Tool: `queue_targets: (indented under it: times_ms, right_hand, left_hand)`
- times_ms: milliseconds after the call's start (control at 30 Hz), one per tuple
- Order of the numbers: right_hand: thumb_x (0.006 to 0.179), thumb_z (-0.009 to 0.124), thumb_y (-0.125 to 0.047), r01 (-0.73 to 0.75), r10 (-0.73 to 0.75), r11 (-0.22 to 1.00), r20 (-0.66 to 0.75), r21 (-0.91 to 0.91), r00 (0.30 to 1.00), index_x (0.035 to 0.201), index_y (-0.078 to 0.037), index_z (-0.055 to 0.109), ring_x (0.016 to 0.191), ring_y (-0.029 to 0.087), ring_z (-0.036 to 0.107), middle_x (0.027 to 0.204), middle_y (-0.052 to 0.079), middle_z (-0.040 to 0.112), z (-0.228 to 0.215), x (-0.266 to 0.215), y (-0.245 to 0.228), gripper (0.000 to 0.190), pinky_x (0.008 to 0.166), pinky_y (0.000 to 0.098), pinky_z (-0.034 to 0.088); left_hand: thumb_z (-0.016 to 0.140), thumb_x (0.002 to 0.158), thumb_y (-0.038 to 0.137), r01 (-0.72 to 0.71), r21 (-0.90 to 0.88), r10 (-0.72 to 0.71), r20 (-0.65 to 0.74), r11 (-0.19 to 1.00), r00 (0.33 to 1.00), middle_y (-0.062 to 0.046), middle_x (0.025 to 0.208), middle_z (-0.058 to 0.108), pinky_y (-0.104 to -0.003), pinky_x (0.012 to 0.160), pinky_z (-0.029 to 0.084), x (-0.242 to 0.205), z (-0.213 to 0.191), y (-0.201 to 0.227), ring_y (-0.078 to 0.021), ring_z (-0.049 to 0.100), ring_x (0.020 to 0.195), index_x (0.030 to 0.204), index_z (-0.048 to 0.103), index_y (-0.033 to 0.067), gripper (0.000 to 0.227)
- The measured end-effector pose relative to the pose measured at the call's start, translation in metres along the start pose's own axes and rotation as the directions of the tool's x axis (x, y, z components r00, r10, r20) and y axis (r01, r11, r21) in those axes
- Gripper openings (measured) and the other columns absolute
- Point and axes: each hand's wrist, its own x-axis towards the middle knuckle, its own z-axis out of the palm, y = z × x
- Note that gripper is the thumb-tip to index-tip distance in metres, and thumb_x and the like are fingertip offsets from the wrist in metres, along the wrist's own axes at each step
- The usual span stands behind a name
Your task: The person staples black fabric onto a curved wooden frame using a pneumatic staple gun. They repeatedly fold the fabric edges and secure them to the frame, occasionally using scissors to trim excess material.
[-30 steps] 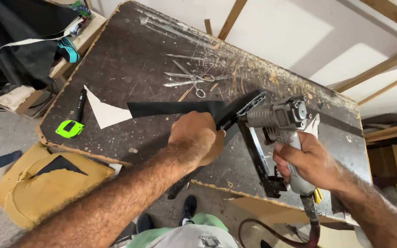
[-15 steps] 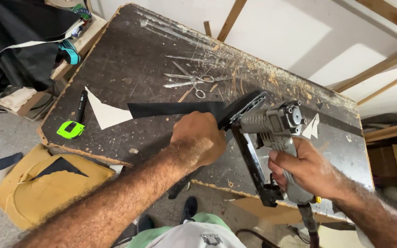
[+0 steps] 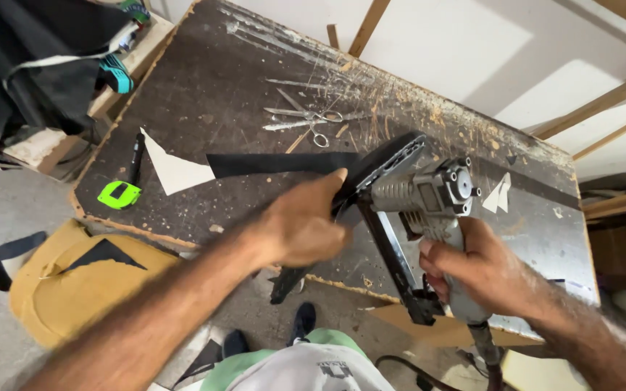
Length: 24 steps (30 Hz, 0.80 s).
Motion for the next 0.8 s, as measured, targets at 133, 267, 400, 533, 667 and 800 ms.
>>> queue_targets:
  times_ms: [133, 267, 400, 533, 667, 800]
  right_hand:
    - [0.079, 0.064, -0.043, -0.127, 0.114, 0.978, -0.087, -0.165, 0.99, 0.043, -0.002, 0.067, 0.027, 0.019, 0.06, 0.036, 0.008, 0.07, 0.018, -0.001, -0.049, 0.054, 0.04, 0.0335, 0.054]
    - [0.084, 0.06, -0.038, -0.192, 0.185, 0.958, -0.051, -0.212, 0.981, 0.05, 0.0, 0.069, 0.031, 0.021, 0.064, 0.041, 0.01, 0.072, 0.02, 0.004, -0.048, 0.052, 0.038, 0.0345, 0.054]
    - [0.084, 0.058, -0.04, -0.084, 0.086, 0.977, 0.0, -0.194, 0.996, 0.049, -0.001, 0.069, 0.026, 0.018, 0.064, 0.039, 0.009, 0.072, 0.014, 0.007, -0.027, 0.053, 0.027, 0.0327, 0.053]
    - [0.08, 0.064, -0.033, -0.133, 0.126, 0.975, -0.052, -0.176, 0.991, 0.042, 0.003, 0.069, 0.029, 0.021, 0.062, 0.037, 0.011, 0.071, 0.022, 0.009, -0.046, 0.052, 0.037, 0.0346, 0.051]
    - [0.09, 0.06, -0.032, -0.244, 0.23, 0.925, -0.082, -0.292, 0.97, 0.049, -0.002, 0.073, 0.03, 0.02, 0.063, 0.042, 0.009, 0.073, 0.028, 0.014, -0.04, 0.053, 0.038, 0.0338, 0.052]
    - [0.084, 0.063, -0.039, -0.221, 0.21, 0.921, -0.071, -0.322, 0.975, 0.049, -0.004, 0.07, 0.04, 0.021, 0.066, 0.05, 0.007, 0.077, 0.031, 0.024, -0.045, 0.05, 0.051, 0.0363, 0.056]
  left_hand:
    - [0.076, 0.076, 0.006, -0.148, 0.054, 0.157, -0.212, 0.987, 0.965, -0.022, 0.129, 0.065, -0.034, 0.061, 0.072, -0.025, 0.038, -0.039, -0.0257, 0.08, 0.073, 0.162, 0.008, 0.0007, 0.11]
    - [0.073, 0.093, 0.025, -0.231, 0.442, 0.491, -0.672, 0.867, 0.555, -0.023, 0.14, 0.06, -0.048, 0.08, 0.058, -0.009, 0.086, -0.101, -0.0379, 0.07, 0.097, 0.124, 0.048, 0.0001, 0.047]
    - [0.07, 0.102, 0.017, -0.165, 0.657, 0.676, -0.694, 0.735, 0.248, -0.025, 0.146, 0.055, -0.042, 0.071, 0.062, 0.0, 0.096, -0.106, -0.0361, 0.076, 0.092, 0.108, 0.065, 0.003, 0.016]
    - [0.067, 0.103, 0.007, -0.139, 0.764, 0.776, -0.609, 0.63, 0.163, -0.028, 0.144, 0.054, -0.043, 0.08, 0.066, -0.005, 0.091, -0.097, -0.0416, 0.071, 0.121, 0.105, 0.069, -0.001, 0.009]
    - [0.065, 0.102, 0.008, -0.059, 0.785, 0.786, -0.609, 0.616, 0.108, -0.025, 0.128, 0.067, -0.041, 0.087, 0.064, -0.006, 0.089, -0.088, -0.0398, 0.073, 0.115, 0.094, 0.068, -0.0007, 0.012]
    - [0.067, 0.096, 0.046, 0.056, 0.596, 0.543, -0.762, 0.801, 0.352, -0.03, 0.147, 0.055, -0.036, 0.052, 0.061, -0.017, 0.093, -0.096, -0.0236, 0.075, 0.075, 0.108, 0.056, 0.0018, 0.047]
